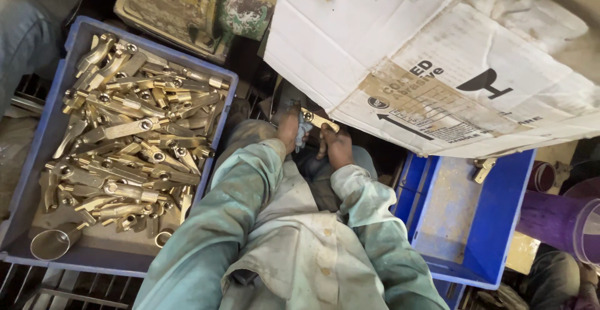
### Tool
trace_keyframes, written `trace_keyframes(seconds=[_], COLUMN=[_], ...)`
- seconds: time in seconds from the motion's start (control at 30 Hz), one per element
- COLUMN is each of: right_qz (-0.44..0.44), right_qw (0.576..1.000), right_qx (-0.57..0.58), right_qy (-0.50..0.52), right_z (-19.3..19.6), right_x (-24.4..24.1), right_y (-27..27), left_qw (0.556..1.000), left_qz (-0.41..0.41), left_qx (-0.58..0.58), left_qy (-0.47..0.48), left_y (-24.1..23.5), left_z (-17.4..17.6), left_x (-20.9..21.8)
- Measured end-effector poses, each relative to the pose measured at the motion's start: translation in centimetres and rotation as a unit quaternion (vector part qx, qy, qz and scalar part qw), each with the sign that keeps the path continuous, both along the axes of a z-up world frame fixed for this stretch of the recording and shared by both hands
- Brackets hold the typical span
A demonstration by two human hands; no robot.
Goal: The person wipes metal parts one by one with a cloth before placing them into a blue tray.
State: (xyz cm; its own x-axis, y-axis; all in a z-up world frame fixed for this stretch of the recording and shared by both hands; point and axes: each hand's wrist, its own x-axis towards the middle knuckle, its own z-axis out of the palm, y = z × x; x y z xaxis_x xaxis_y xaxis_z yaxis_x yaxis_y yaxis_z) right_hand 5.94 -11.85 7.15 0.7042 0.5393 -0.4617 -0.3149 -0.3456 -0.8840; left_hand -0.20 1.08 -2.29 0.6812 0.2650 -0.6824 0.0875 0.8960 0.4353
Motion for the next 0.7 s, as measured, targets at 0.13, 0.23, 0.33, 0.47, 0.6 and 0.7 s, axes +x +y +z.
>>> trace_keyframes(seconds=[0.13,0.23,0.33,0.47,0.6,0.7], right_qz=[-0.008,-0.003,-0.006,-0.013,0.004,-0.004], right_qw=[1.0,1.0,1.0,1.0,0.999,1.0], right_qx=[-0.014,-0.014,-0.021,-0.016,0.011,-0.002], right_qy=[-0.003,0.0,-0.005,-0.012,-0.037,-0.017], right_z=[0.3,0.5,0.5,0.1,0.4,3.2], right_x=[-0.3,-0.4,-0.2,-0.2,-0.5,-1.0], right_y=[-1.1,-1.5,-1.9,-2.7,-2.8,-2.8], left_qw=[1.0,1.0,0.999,0.999,0.998,0.996], left_qz=[-0.006,-0.018,-0.031,-0.041,-0.056,-0.078], left_qx=[0.008,0.02,0.03,0.024,0.022,0.019], left_qy=[0.001,-0.003,-0.006,-0.004,-0.034,-0.037], left_y=[-0.4,-0.5,-0.9,-1.5,-1.1,-1.3], left_z=[0.9,1.5,1.4,0.8,1.4,4.0], left_x=[0.1,0.1,0.2,0.5,0.2,-0.9])
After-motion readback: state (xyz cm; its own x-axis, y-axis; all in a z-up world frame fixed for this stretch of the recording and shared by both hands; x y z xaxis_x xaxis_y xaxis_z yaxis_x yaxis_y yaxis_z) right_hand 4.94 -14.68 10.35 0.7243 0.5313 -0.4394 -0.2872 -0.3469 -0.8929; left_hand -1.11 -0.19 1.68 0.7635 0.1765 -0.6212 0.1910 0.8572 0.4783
